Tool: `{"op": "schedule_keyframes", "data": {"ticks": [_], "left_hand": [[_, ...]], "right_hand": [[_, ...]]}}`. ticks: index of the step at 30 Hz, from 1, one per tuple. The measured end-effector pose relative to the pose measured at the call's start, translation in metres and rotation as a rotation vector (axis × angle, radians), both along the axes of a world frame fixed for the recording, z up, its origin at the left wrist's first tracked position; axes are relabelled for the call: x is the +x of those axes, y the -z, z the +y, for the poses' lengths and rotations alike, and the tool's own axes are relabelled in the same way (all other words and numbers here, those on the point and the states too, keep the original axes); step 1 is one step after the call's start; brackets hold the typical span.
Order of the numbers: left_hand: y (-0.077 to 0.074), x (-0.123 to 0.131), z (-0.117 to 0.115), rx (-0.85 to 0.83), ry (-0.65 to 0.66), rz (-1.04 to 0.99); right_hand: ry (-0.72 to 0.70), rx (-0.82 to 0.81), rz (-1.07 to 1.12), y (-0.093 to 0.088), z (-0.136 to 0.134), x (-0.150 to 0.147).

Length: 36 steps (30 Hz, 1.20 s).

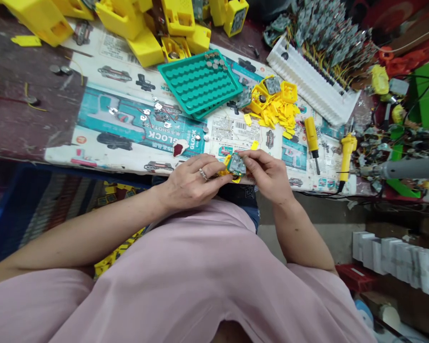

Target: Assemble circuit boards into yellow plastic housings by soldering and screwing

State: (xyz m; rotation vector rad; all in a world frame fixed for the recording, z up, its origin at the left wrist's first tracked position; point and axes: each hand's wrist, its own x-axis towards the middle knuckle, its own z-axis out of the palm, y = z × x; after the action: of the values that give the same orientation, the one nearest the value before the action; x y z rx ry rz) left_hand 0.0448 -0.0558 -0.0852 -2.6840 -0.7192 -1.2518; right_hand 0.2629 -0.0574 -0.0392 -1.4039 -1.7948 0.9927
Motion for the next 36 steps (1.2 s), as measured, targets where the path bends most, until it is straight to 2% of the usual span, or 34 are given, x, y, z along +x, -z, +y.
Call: {"op": "schedule_keyframes", "data": {"ticks": [6,14,17,21,27,30,36], "left_hand": [[0.005,-0.002,0.001,-0.022,0.03,-0.038],[0.009,-0.005,0.0,-0.021,0.05,-0.05],[0.007,-0.003,-0.001,-0.108,0.051,-0.086],[-0.003,0.0,0.0,-0.278,0.008,-0.039],[-0.018,-0.005,0.013,-0.485,0.105,0.067],[-0.019,-0.005,0.017,-0.474,0.104,0.11],[-0.012,0.001,0.011,-0.383,-0.001,0.006]], "right_hand": [[-0.045,0.135,-0.101,-0.001,-0.003,-0.003],[0.014,0.403,-0.305,0.004,-0.015,-0.011],[-0.013,0.468,-0.398,0.005,-0.017,-0.009],[-0.032,0.526,-0.482,0.003,-0.018,-0.009],[-0.034,0.564,-0.546,-0.003,-0.018,-0.009],[-0.101,0.565,-0.502,-0.009,-0.018,-0.006],[-0.252,0.5,-0.605,-0.019,-0.018,0.004]]}}
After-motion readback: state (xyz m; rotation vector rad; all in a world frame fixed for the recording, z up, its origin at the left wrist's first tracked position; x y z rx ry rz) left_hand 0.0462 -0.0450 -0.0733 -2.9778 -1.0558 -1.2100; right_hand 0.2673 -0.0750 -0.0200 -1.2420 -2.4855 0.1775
